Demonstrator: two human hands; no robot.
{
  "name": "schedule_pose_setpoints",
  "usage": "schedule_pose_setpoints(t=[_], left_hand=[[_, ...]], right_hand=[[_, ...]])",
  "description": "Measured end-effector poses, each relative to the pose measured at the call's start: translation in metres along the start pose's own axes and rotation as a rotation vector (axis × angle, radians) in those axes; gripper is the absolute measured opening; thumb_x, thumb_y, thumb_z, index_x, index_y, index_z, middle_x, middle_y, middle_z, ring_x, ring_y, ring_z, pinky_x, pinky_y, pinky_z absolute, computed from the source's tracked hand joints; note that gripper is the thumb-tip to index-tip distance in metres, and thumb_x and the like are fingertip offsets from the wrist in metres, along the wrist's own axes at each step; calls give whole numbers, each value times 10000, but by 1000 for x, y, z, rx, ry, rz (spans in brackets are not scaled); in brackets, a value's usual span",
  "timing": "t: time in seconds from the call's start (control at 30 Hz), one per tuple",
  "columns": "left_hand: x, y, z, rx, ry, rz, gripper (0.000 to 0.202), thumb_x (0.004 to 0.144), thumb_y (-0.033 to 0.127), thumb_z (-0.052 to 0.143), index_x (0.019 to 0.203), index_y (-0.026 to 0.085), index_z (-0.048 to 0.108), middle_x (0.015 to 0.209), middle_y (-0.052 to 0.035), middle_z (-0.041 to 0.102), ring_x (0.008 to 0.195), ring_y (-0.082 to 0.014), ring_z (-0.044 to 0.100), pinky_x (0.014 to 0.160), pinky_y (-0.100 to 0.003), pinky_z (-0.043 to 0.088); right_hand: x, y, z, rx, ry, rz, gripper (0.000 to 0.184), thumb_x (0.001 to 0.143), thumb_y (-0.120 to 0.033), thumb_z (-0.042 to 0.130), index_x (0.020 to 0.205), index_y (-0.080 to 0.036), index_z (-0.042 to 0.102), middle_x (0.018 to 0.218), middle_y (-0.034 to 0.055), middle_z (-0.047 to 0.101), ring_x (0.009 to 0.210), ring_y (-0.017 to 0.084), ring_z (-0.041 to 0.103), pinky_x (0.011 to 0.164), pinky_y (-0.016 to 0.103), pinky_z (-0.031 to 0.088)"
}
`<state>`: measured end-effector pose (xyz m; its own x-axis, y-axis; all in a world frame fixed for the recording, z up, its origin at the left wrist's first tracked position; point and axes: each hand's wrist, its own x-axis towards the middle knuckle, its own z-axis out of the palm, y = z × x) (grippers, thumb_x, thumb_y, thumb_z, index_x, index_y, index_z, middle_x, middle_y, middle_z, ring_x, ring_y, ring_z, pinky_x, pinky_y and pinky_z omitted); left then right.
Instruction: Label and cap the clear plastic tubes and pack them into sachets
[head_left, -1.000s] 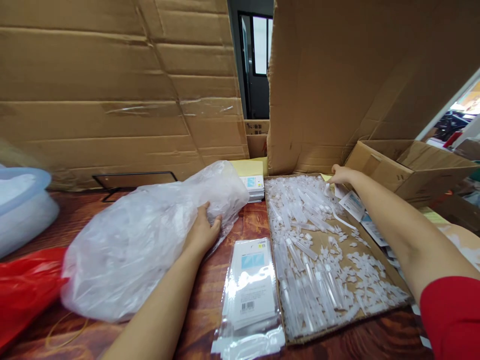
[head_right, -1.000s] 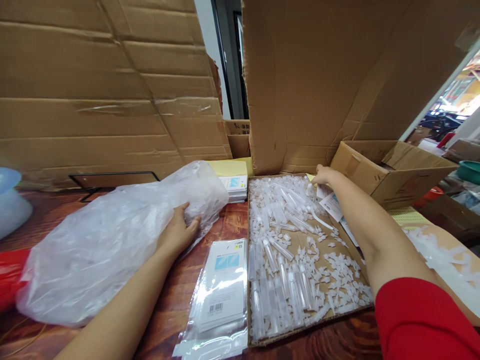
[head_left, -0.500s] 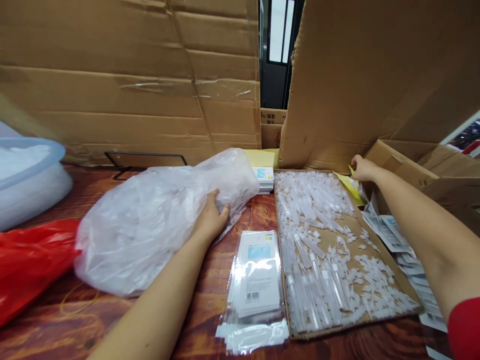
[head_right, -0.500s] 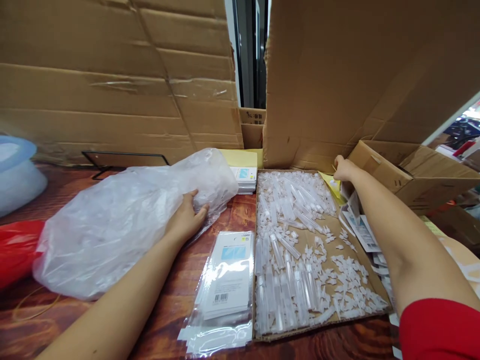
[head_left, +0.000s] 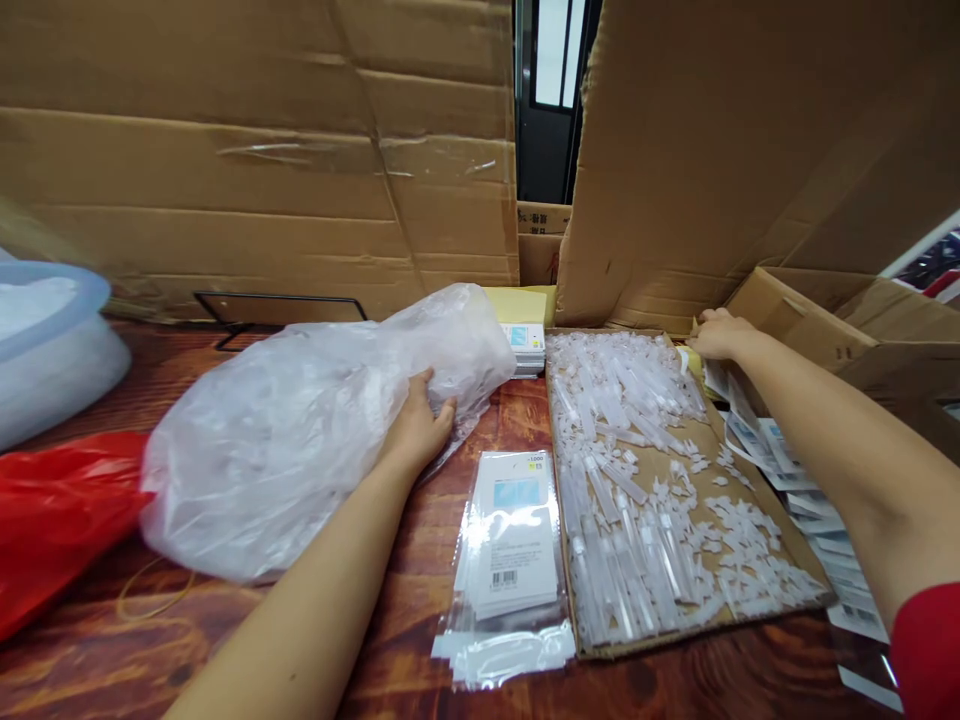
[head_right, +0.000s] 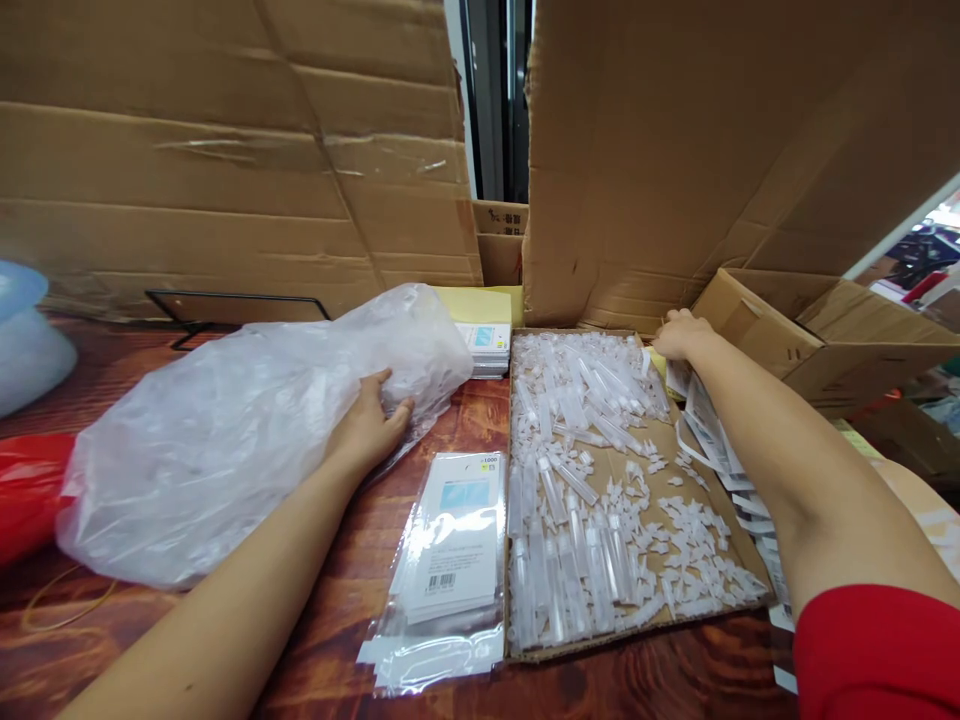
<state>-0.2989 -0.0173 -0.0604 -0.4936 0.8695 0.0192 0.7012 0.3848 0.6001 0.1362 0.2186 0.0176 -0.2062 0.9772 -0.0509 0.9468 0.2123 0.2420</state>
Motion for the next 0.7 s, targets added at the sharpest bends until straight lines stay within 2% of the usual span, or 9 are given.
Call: schedule_pose_setpoints(t=[0.13, 0.2, 0.27, 0.33, 0.4, 0.5, 0.57, 0.63, 0.7], left_hand=[[-2, 3, -2, 29, -13, 5, 703, 952, 400, 550, 1591, 172, 366, 1456, -191, 627, 1293, -357, 649, 1108, -492, 510], [-4, 4, -3, 55, -12, 1, 718, 954, 425, 535, 1599, 166, 354, 1425, -190, 646, 1293, -364, 647, 1108, -494, 507], [-4, 4, -2, 78, -11, 2, 732, 958, 452, 519, 1609, 167, 343, 1416, -188, 651, 1295, -372, 644, 1111, -503, 502], [-3, 3, -1, 89, -9, 15, 745, 960, 470, 501, 1618, 163, 332, 1454, -193, 625, 1317, -381, 627, 1123, -514, 492], [-3, 3, 1, 97, -2, 43, 752, 966, 473, 473, 1624, 139, 328, 1535, -208, 552, 1368, -396, 585, 1152, -526, 466], [-4, 5, 3, 122, 39, 109, 763, 973, 454, 439, 1623, 71, 325, 1613, -244, 446, 1447, -420, 498, 1210, -546, 400], [-6, 7, 2, 143, 74, 137, 776, 977, 427, 428, 1631, 31, 292, 1604, -273, 440, 1472, -427, 462, 1236, -562, 355], [-9, 12, -1, 154, 83, 132, 794, 984, 419, 418, 1647, 22, 237, 1595, -289, 440, 1486, -428, 443, 1242, -573, 338], [-14, 19, -5, 156, 59, 111, 822, 988, 446, 425, 1661, 34, 194, 1621, -292, 400, 1508, -422, 417, 1243, -562, 341]], right_hand=[[-30, 3, -17, 43, 66, -7, 653, 997, -617, 285, 1344, -249, 697, 1449, 172, 578, 1392, 417, 467, 1083, 611, 459], [-56, 1, -25, 84, 117, -81, 648, 1025, -583, 250, 1371, -230, 671, 1490, 169, 546, 1403, 395, 462, 1129, 588, 424], [-90, -5, -32, 156, 181, -236, 646, 1040, -549, 268, 1314, -147, 691, 1437, 218, 555, 1335, 381, 529, 1126, 559, 431], [-132, -15, -34, 177, 168, -309, 614, 1049, -550, 279, 1266, -162, 704, 1355, 188, 595, 1197, 317, 619, 1064, 491, 490], [-180, -29, -28, 136, 158, -416, 599, 1056, -552, 283, 1178, -159, 718, 1204, 176, 651, 1059, 306, 658, 952, 482, 540], [-249, -51, 0, 137, 121, -556, 539, 1075, -496, 289, 1044, -182, 727, 1037, 138, 680, 922, 257, 670, 873, 433, 565], [-283, -60, 30, 185, 170, -581, 466, 1077, -452, 333, 1113, -196, 721, 1115, 148, 691, 1044, 275, 671, 957, 458, 557], [-303, -61, 61, 200, 241, -513, 463, 1064, -464, 373, 1286, -191, 673, 1284, 188, 660, 1238, 339, 616, 1053, 542, 521], [-312, -56, 87, 212, 259, -371, 571, 1055, -525, 356, 1423, -158, 593, 1439, 237, 577, 1399, 403, 513, 1132, 612, 456]])
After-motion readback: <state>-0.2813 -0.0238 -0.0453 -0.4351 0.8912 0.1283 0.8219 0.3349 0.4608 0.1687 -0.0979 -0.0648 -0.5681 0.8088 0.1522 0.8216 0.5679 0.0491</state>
